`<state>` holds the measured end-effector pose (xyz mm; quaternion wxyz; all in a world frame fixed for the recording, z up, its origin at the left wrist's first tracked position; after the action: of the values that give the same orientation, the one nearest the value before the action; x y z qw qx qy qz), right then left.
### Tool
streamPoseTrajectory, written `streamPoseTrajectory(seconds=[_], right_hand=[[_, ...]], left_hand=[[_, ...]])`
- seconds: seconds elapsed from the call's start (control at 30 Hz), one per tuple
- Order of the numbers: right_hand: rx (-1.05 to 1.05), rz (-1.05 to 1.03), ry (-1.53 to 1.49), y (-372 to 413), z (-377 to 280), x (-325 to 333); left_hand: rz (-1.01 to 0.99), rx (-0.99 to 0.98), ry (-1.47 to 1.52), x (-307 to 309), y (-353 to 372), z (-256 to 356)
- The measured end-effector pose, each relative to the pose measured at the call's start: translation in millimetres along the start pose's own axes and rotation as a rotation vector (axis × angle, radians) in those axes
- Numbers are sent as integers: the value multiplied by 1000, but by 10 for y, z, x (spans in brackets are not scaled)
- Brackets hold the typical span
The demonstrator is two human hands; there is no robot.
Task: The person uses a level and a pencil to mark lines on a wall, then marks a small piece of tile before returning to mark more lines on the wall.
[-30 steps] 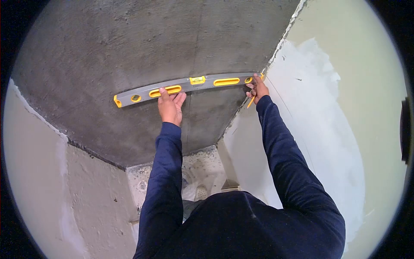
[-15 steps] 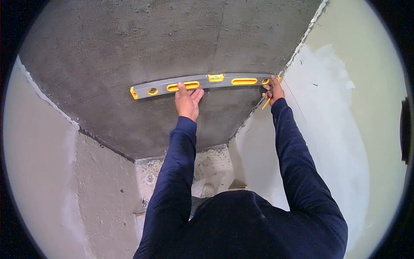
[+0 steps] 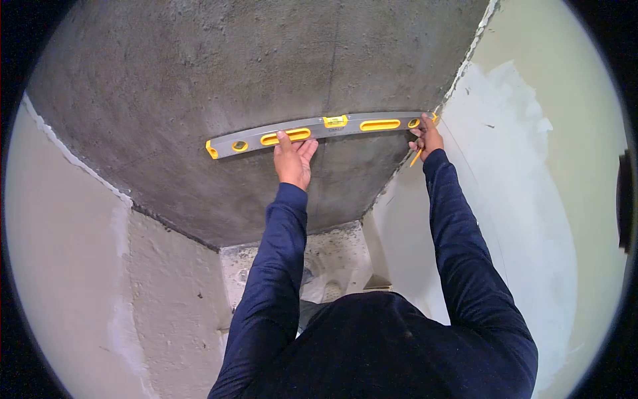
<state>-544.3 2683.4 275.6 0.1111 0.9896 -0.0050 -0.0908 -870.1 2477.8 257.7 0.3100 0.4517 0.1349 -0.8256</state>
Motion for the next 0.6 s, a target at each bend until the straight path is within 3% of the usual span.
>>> streamPoseTrajectory(seconds=[0.6], right_hand=[[-5,-50,49,-173,80,17]], left_hand=[[-16,-20,11,42,10,-7]])
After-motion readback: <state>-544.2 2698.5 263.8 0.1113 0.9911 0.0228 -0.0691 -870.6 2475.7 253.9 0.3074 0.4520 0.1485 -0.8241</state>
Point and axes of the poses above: each hand's wrist, its own y-axis away from the middle knuckle, its own x-axis out of the back of the hand, z = x × y, the point moved 7 cm from there along -y, towards the middle knuckle, and after that the axes turned 3 degrees about y, right-handed, at the moved point
